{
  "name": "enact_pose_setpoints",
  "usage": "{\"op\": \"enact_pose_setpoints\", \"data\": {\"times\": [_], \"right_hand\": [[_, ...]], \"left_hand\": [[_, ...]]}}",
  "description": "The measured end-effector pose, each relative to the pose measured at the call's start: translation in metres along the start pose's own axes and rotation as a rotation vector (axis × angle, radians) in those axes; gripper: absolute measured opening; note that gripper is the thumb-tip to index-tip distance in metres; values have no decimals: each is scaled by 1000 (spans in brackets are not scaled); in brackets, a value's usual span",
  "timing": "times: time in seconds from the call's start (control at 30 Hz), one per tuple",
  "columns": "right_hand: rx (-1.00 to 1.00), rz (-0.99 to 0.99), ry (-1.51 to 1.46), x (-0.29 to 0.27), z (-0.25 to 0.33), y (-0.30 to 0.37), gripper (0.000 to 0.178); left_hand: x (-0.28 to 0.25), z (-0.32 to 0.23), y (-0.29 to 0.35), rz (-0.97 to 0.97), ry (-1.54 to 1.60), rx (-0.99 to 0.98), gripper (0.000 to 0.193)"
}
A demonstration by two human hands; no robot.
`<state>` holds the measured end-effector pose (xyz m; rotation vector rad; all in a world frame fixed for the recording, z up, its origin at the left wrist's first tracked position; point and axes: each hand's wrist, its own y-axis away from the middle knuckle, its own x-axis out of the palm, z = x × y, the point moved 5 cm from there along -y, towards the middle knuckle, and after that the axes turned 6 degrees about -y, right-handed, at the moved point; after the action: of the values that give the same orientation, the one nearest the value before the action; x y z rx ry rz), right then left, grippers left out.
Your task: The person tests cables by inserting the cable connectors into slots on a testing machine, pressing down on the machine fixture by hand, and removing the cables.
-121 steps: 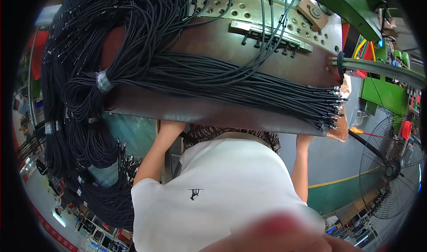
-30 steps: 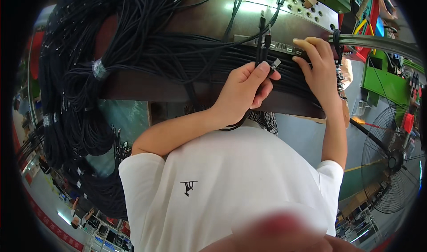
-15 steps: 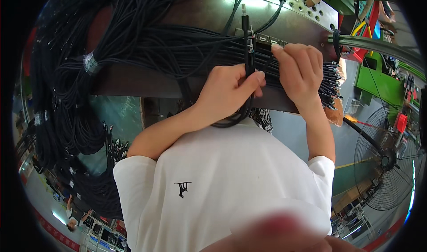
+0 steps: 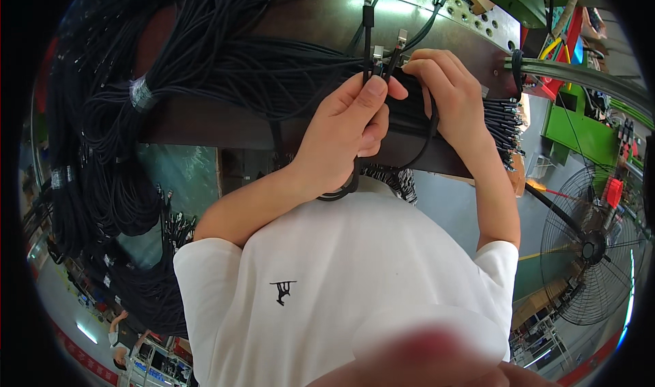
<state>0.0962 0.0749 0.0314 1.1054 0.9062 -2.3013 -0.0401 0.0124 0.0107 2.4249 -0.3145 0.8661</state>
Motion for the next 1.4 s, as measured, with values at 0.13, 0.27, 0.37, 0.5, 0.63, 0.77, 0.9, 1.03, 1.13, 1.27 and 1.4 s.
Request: {"op": "enact_pose_setpoints", "data": {"times": [0.13, 0.27, 0.37, 0.5, 0.63, 0.77, 0.9, 1.03, 1.13, 1.27, 1.4], "right_hand": [[-56, 1, 47, 3, 2, -6, 28], [369, -174, -473, -21, -17, 2, 24], [687, -48, -946, -12, 1, 3, 18], [475, -121, -642, -12, 8, 11, 18], [83, -359, 219, -47, 16, 7, 31], [-156, -134, 362, -28, 12, 4, 26], [113, -260, 295, -28, -17, 19, 15], [101, -280, 90, -11, -21, 16, 12], [280, -170, -144, 2, -33, 17, 14], [344, -58, -74, 0, -33, 6, 19], [235, -85, -66, 0, -27, 4, 23]], "left_hand": [[4, 6, -4, 15, 0, 33, 34], [10, 3, -11, -20, -170, 77, 34], [14, 11, -5, -52, -314, 140, 34], [15, 4, -14, -92, -279, 201, 34], [14, 2, -15, -17, -280, 154, 32], [20, 5, -6, 99, -326, -53, 32], [5, -6, 0, -30, -381, 136, 37], [6, -17, -3, -79, -122, 88, 33], [9, -11, -7, -2, -63, 33, 25], [10, -1, -11, 12, 85, -99, 22], [10, -1, -14, -10, -90, -80, 27]]}}
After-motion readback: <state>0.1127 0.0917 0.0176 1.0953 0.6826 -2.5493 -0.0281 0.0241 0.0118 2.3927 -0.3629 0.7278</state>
